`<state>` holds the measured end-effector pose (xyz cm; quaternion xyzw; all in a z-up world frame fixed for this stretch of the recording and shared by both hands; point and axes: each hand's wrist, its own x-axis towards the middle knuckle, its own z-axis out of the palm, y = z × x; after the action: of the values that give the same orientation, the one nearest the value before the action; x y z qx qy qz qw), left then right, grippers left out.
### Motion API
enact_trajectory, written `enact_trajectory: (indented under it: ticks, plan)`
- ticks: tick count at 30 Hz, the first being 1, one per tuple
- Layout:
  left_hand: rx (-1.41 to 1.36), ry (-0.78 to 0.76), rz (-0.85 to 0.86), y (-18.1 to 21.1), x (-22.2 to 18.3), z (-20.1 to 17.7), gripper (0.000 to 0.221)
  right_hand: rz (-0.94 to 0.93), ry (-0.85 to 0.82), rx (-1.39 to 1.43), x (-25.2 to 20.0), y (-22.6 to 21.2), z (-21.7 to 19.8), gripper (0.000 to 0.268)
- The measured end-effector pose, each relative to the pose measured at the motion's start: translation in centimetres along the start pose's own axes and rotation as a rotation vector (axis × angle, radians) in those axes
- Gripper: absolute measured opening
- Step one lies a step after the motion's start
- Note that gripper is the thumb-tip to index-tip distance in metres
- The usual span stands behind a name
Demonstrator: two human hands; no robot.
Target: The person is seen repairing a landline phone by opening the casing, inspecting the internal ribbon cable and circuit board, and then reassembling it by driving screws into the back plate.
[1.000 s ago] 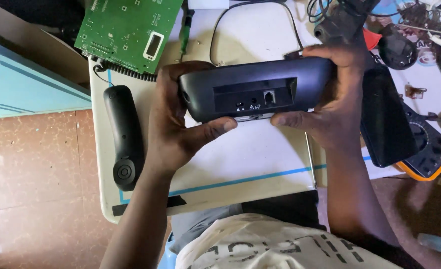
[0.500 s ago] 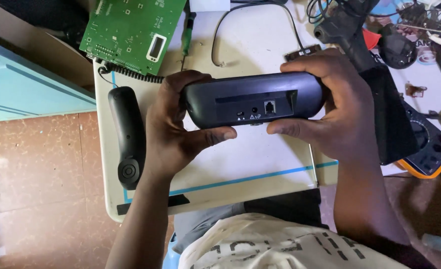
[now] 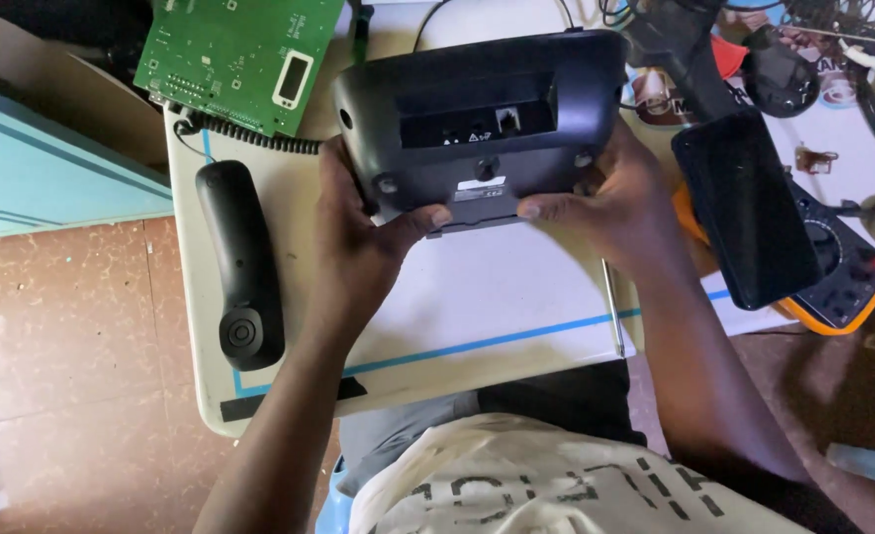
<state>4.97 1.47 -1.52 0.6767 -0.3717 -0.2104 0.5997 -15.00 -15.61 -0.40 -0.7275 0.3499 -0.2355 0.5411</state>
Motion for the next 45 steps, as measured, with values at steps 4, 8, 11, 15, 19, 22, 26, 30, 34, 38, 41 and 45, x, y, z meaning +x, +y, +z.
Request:
enact_trajectory:
  ticks: [4, 8, 11, 15, 19, 22, 26, 30, 34, 38, 41, 45]
  plan:
    - [0.009, 0.023, 0.023, 0.2, -0.3, 0.4, 0.070, 0.089, 0.043, -0.073, -0.1, -0.4, 0.1, 0.093]
    - [-0.146, 0.038, -0.128, 2.1, -0.3, 0.0, 0.063, -0.149, -0.099, 0.164, -0.1, 0.9, 0.2, 0.080]
    - [-0.358, 0.069, -0.322, 2.6, -0.1, 0.1, 0.048, -0.215, -0.241, 0.410, -0.3, 1.3, -0.5, 0.077]
    - [-0.433, 0.089, -0.309, 2.5, -0.1, -0.4, 0.044, -0.145, -0.290, 0.265, -0.9, -1.4, 0.5, 0.073]
    - [-0.467, 0.124, -0.386, 2.7, 0.0, 0.0, 0.048, -0.104, -0.236, 0.388, -0.1, 0.4, 0.8, 0.069]
    - [-0.504, 0.152, -0.524, 3.5, 0.1, 0.1, 0.054, -0.045, -0.227, 0.432, 0.1, 0.4, 0.9, 0.064]
    - [-0.749, 0.014, -0.541, 1.4, 0.0, 0.2, 0.050, 0.019, -0.208, 0.467, 0.1, 0.6, 0.6, 0.071]
    - [-0.772, -0.051, -0.436, 0.1, -0.5, 0.8, 0.048, -0.111, -0.230, 0.429, 0.0, 1.2, 0.4, 0.072]
    - [-0.746, -0.062, -0.386, -0.8, -0.5, 0.5, 0.044, -0.124, -0.223, 0.424, -0.2, 1.2, 0.5, 0.070]
    - [-0.644, -0.030, -0.405, -0.9, -0.4, 0.4, 0.043, -0.112, -0.222, 0.373, -0.1, 1.0, 0.6, 0.071]
    - [-0.586, -0.009, -0.367, -1.1, -0.5, 0.5, 0.036, -0.147, -0.230, 0.306, -0.3, 0.5, 0.8, 0.072]
    - [-0.486, -0.001, -0.329, -0.6, -0.4, 0.4, 0.039, -0.135, -0.229, 0.278, -0.4, -0.2, 1.0, 0.069]
